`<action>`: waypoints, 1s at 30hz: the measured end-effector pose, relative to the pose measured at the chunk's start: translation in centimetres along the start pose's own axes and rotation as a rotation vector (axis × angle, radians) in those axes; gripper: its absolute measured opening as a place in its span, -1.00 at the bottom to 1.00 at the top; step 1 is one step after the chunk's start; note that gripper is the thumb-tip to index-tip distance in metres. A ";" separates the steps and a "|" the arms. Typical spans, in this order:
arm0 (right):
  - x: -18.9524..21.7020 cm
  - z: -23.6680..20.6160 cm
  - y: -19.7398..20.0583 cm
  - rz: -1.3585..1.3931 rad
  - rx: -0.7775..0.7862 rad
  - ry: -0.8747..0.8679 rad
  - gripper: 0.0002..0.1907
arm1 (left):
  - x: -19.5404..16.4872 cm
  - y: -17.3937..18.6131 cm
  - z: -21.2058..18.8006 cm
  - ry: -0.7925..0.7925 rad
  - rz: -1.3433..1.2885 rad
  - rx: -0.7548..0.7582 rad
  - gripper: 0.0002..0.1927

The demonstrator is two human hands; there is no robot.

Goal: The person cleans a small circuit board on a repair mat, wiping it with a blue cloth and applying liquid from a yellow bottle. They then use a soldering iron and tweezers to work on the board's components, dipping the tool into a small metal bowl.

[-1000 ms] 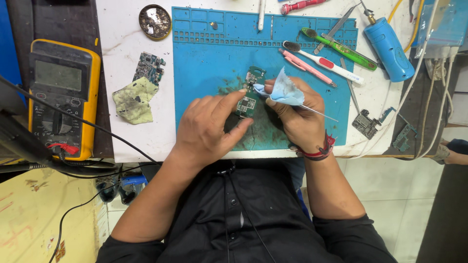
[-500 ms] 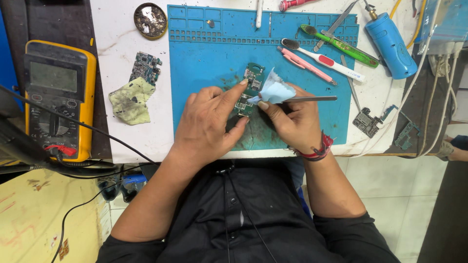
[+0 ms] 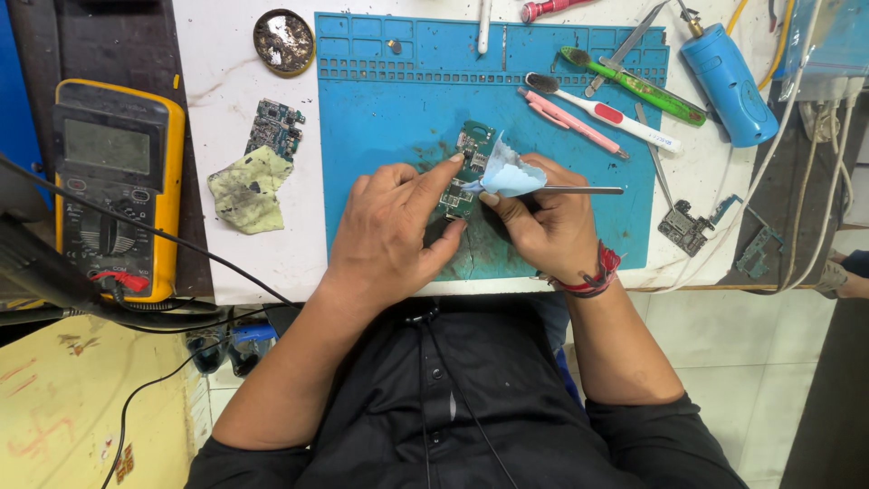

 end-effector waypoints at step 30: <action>0.6 0.1 0.1 -0.040 -0.033 0.042 -0.91 | 0.0 0.1 0.0 0.012 -0.003 0.002 -0.36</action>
Point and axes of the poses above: each hand's wrist, its own z-axis towards the middle knuckle, its own y-axis out of the back of the hand, x = y × z, the point moved 8 cm from there along z, towards the middle knuckle, and after that the axes turned 12 degrees about -x, right-handed, at the moved point
